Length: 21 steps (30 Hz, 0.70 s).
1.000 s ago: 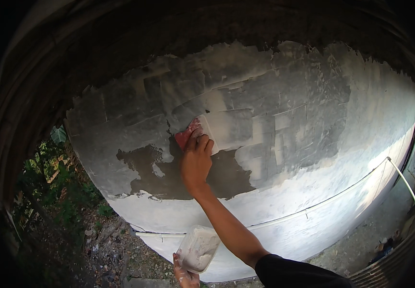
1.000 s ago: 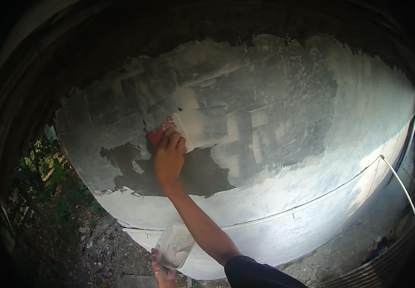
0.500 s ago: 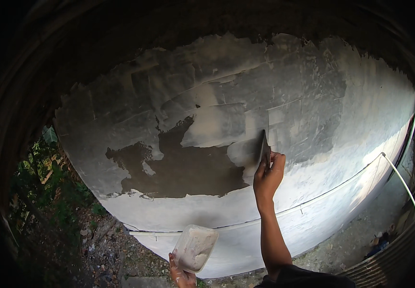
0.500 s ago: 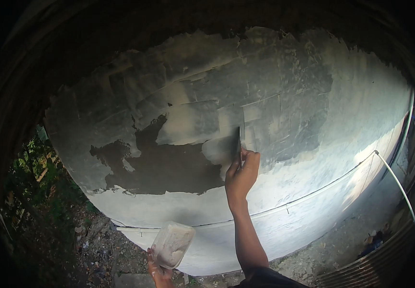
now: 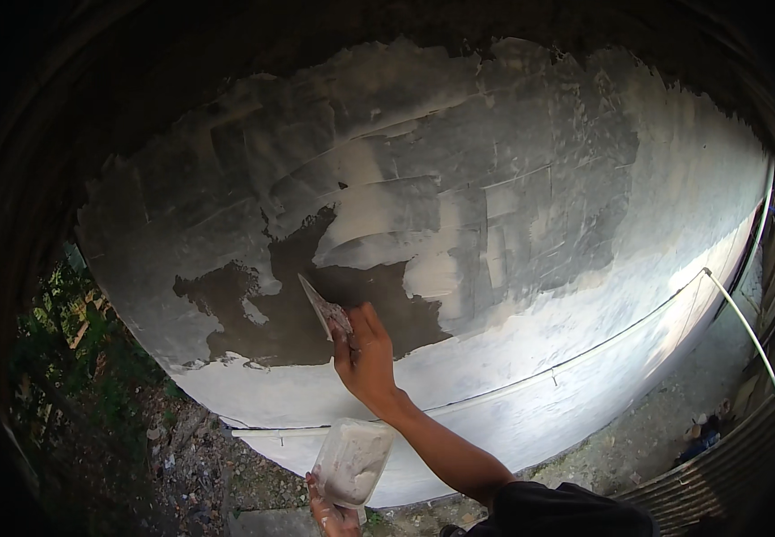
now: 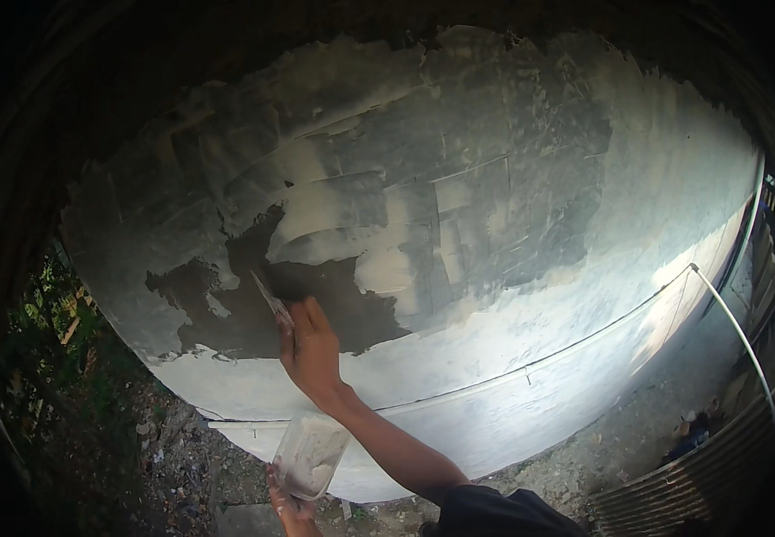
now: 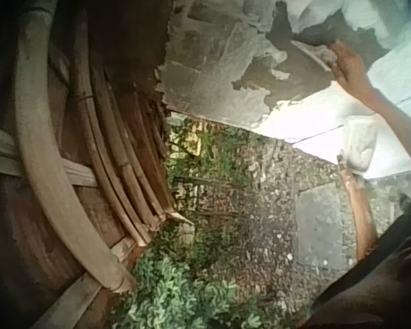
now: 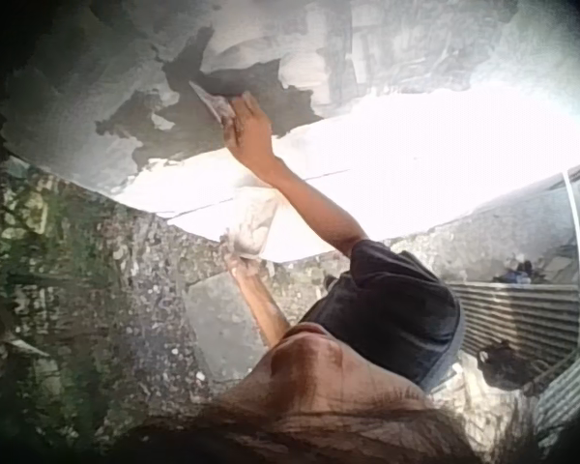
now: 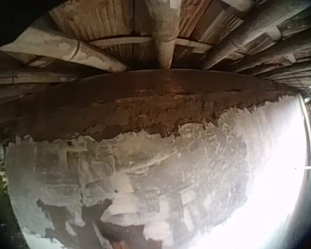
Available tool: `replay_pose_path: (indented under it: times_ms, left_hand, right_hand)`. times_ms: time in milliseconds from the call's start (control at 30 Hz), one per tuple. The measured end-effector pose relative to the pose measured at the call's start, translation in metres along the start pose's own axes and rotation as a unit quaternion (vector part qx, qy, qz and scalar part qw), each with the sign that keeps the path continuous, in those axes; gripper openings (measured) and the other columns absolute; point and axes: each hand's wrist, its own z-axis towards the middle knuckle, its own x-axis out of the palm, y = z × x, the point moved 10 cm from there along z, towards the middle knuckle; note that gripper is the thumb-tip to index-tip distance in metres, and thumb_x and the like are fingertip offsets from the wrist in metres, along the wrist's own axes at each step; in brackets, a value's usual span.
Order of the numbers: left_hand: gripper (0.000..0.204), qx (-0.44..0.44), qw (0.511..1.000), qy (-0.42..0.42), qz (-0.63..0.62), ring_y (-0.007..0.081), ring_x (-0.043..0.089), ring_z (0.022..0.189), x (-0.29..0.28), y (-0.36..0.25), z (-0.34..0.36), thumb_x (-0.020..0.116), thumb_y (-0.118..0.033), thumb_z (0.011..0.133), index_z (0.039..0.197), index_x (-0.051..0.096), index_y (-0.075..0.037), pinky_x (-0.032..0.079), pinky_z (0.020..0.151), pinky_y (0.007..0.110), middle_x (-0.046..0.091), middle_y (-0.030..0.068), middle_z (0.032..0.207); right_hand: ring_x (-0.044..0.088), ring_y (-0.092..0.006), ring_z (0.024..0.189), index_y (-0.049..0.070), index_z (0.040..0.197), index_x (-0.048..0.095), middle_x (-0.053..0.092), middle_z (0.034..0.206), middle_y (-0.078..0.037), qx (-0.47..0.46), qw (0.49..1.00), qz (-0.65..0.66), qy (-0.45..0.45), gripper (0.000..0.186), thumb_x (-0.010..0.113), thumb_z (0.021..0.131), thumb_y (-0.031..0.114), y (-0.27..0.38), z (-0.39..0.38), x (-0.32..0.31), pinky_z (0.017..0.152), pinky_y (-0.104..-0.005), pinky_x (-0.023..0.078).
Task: Applying and smoothing plaster or putty onto an outdoor wall using a trowel and a tray.
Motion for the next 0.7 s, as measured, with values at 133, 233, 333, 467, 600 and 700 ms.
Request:
replay_pose_path:
  times_ms: [133,233,333,467,600,700]
  left_hand:
    - [0.054,0.007,0.998,0.05,-0.026,0.0317,0.048,0.12,0.002,-0.005,0.003,0.055,-0.045,0.088,0.126,0.049,-0.009,0.04,0.099,0.052,0.049,0.0121,0.132]
    - [0.051,-0.02,0.998,0.025,-0.045,0.0313,0.048,0.119,-0.002,0.006,0.0,0.055,-0.044,0.088,0.125,0.05,-0.01,0.039,0.099,0.053,0.049,0.0122,0.132]
    - [0.05,-0.015,0.999,0.018,-0.029,0.0313,0.048,0.119,-0.005,0.009,0.002,0.054,-0.044,0.088,0.125,0.05,-0.01,0.04,0.099,0.053,0.049,0.012,0.132]
    - [0.051,-0.008,0.999,0.019,-0.031,0.0317,0.048,0.12,-0.003,0.005,-0.003,0.054,-0.044,0.089,0.126,0.05,-0.01,0.04,0.098,0.053,0.048,0.0117,0.132]
    - [0.052,-0.023,0.999,-0.006,-0.031,0.0322,0.047,0.12,-0.011,0.003,-0.005,0.054,-0.044,0.088,0.127,0.049,-0.009,0.04,0.099,0.053,0.048,0.0123,0.133]
    - [0.052,0.008,1.0,-0.001,-0.009,0.0326,0.047,0.12,-0.012,-0.004,-0.008,0.053,-0.043,0.089,0.127,0.048,-0.008,0.039,0.1,0.053,0.048,0.013,0.133]
  right_hand:
    - [0.049,-0.0192,0.067,0.002,0.109,0.063,0.046,0.078,-0.008,0.007,0.988,-0.042,-0.147,0.037,0.053,0.076,-0.013,-0.035,0.001,-0.105,0.058,-0.0292,0.042]
    - [0.048,-0.0202,0.068,0.003,0.109,0.063,0.047,0.079,-0.008,0.036,0.965,-0.172,-0.194,0.037,0.052,0.078,-0.012,-0.075,0.001,-0.143,0.061,-0.0296,0.042]
    - [0.05,-0.0311,0.075,0.002,0.098,0.06,0.047,0.084,-0.012,0.029,0.961,-0.234,-0.145,0.034,0.054,0.067,-0.011,-0.069,-0.01,-0.096,0.064,-0.0358,0.043]
    - [0.051,-0.03,0.08,0.006,0.099,0.061,0.046,0.085,-0.011,0.039,0.98,-0.171,-0.091,0.045,0.058,0.056,-0.008,-0.051,-0.039,-0.013,0.062,-0.0385,0.043]
    - [0.049,-0.0287,0.074,0.002,0.095,0.06,0.045,0.082,-0.011,0.043,0.996,-0.069,-0.043,0.036,0.06,0.061,-0.008,-0.04,-0.069,0.008,0.061,-0.0366,0.043]
    - [0.045,-0.0179,0.065,0.001,0.104,0.065,0.044,0.078,-0.008,0.073,0.995,0.004,-0.066,0.03,0.057,0.077,-0.01,-0.063,-0.074,-0.026,0.057,-0.0257,0.038]
